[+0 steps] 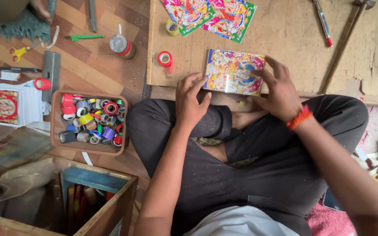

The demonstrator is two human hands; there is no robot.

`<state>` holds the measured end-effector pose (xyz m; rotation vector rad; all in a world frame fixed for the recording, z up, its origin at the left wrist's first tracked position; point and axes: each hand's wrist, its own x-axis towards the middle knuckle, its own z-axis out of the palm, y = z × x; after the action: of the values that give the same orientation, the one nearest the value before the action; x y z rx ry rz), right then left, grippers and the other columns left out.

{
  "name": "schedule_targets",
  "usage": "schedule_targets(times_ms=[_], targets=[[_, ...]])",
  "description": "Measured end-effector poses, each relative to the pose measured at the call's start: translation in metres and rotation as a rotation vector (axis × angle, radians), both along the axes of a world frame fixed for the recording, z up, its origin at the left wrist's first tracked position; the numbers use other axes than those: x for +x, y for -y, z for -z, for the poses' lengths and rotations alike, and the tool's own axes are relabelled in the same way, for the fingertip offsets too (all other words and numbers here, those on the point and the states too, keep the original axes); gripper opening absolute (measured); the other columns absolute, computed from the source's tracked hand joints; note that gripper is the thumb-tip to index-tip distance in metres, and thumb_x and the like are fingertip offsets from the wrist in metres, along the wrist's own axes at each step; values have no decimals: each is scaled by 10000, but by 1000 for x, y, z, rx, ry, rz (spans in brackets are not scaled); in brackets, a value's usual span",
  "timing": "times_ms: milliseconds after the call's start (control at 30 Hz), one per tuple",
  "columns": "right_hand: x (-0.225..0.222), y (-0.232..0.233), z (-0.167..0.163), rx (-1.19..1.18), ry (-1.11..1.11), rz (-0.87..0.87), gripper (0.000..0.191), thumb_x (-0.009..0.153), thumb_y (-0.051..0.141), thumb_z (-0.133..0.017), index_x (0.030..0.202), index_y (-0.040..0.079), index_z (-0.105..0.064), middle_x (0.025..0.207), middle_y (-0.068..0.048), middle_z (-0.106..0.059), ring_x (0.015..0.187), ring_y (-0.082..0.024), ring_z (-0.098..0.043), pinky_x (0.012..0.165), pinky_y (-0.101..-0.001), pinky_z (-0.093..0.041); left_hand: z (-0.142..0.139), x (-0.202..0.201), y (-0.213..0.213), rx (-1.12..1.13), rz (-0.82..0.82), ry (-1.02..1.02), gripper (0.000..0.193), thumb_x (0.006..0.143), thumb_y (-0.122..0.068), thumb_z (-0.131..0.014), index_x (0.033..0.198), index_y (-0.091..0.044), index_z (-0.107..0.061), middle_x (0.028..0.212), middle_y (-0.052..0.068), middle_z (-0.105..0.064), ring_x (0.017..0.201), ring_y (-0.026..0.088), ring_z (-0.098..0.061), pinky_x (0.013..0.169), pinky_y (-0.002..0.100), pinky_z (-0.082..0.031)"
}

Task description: The person sits on the floor and wraps red decorative tape around the edges of small printed devotional picture boards, pressing the tape down along each side. They take a new board from a stack, tape its edges, and set the finished board aside with others.

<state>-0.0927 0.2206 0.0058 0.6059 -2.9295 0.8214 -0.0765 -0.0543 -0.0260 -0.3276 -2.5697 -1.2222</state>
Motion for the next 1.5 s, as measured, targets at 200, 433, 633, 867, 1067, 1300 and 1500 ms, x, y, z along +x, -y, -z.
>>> schedule_targets(times_ms=[200,433,633,867,1067,1300,1500], targets=[[33,-5,17,-175,59,183,407,722,37,-821,1117,61,-729,1375,-171,-609,1068,-331,-663,908,-420,-552,1,-3,-7,-48,16,42,338,853,-47,-767,1190,-69,-746,1305,57,-649,1163,290,-588,1024,392,-489],[27,-8,20,-246,3,189,308,802,4,-795,1103,50,-752,1306,-144,-651,913,-280,-718,784,-359,-587,5,-8,-14,-25,2,18,233,870,-22,-756,1099,-58,-777,1238,66,-693,1086,268,-659,945,371,-532],[26,-9,25,-405,98,202,332,822,-59,-763,1146,7,-731,1330,-153,-619,1019,-239,-738,855,-313,-635,10,-10,-16,21,7,25,218,867,-32,-767,1085,-47,-773,1216,76,-699,1059,261,-686,922,370,-552],[27,0,23,-433,131,252,437,747,-124,-744,1168,-12,-712,1423,-184,-536,984,-225,-701,818,-310,-638,11,-11,-13,39,-10,0,218,862,-32,-765,1080,-27,-759,1285,101,-680,1141,295,-648,960,383,-527],[45,14,22,-469,158,269,424,747,-101,-783,1151,-7,-695,1446,-176,-538,958,-188,-718,822,-301,-629,11,-17,0,-35,45,45,273,837,-20,-777,1109,-17,-754,1337,90,-676,1105,305,-634,975,396,-515],[18,-21,5,-344,194,207,529,776,-81,-769,1286,1,-653,1267,-173,-640,1015,-248,-719,855,-343,-618,13,-21,-2,-87,50,67,301,835,-20,-786,1134,-12,-747,1356,71,-674,1094,289,-634,973,387,-522],[-59,-55,-1,-49,91,-201,502,780,13,-742,1278,50,-694,1120,-155,-684,955,-292,-718,824,-395,-578,14,-26,-4,-139,65,75,299,826,-22,-784,1124,-18,-754,1350,74,-684,1073,293,-628,954,385,-518]])
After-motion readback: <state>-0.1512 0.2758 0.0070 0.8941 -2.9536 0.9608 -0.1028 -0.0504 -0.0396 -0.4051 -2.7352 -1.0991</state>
